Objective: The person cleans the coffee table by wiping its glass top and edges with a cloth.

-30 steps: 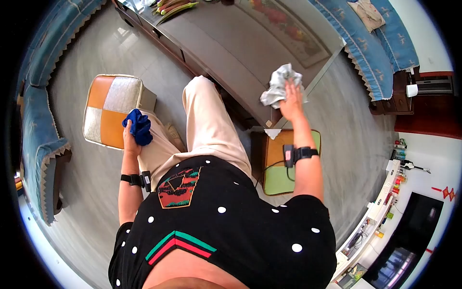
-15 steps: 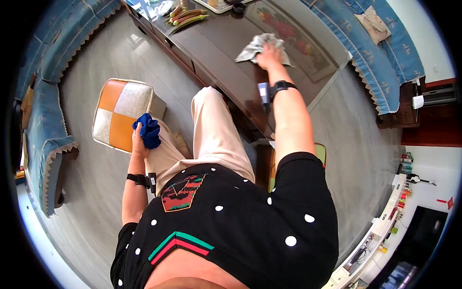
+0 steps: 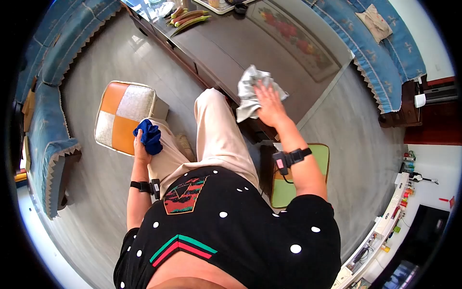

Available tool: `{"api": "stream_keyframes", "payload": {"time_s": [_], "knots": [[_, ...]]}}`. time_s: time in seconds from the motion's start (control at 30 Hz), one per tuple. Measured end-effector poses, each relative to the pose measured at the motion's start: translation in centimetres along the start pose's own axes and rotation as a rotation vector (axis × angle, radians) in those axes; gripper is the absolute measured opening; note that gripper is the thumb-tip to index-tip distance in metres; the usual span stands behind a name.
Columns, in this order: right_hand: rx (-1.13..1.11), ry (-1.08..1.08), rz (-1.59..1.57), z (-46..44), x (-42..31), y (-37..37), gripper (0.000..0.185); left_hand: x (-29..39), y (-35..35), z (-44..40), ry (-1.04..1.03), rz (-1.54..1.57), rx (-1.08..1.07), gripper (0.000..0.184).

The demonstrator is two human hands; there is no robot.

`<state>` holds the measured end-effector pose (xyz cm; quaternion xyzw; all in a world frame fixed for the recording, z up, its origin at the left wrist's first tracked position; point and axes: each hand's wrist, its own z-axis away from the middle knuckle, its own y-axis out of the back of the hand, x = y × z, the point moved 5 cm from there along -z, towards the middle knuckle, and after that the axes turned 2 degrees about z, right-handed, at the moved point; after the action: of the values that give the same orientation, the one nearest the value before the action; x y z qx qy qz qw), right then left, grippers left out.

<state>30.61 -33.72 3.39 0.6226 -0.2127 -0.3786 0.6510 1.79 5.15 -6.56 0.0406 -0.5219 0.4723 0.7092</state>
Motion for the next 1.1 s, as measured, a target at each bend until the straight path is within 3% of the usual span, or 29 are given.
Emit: {"api": "stream_keyframes", "payload": {"time_s": [0.23, 0.4, 0.5, 0.77, 0.97, 1.1], "knots": [[0.136, -0.385, 0.105, 0.4, 19.0, -0.8, 0.071, 0.3, -1.0, -0.3, -0.018, -0.055, -0.017, 0.045], [0.077, -0.594, 0.071, -7.0, 24.8, 0.6, 0.077, -0.2, -0.2, -0.9, -0.041, -0.028, -0.023, 0.043], [-0.03, -0.628, 0.103, -11.8, 22.1, 2.0, 0.077, -0.1, -0.4, -0.9, -0.025, -0.025, -0.036, 0.043], [-0.09, -0.403, 0.003, -21.4, 6.5, 0.6, 0.077, 0.2, -1.0, -0.6, -0.008, -0.042, -0.012, 0.042], [-0.114, -0.181, 0.063, -20.6, -5.0, 0.9, 0.073, 0.1, -1.0, -0.8, -0.019, -0.053, -0.042, 0.043], [-0.113, 0.051, 0.069, -15.5, -9.3, 0.5, 0.074, 0.1, -0.9, -0.6, -0.021, -0.072, -0.031, 0.043]]}}
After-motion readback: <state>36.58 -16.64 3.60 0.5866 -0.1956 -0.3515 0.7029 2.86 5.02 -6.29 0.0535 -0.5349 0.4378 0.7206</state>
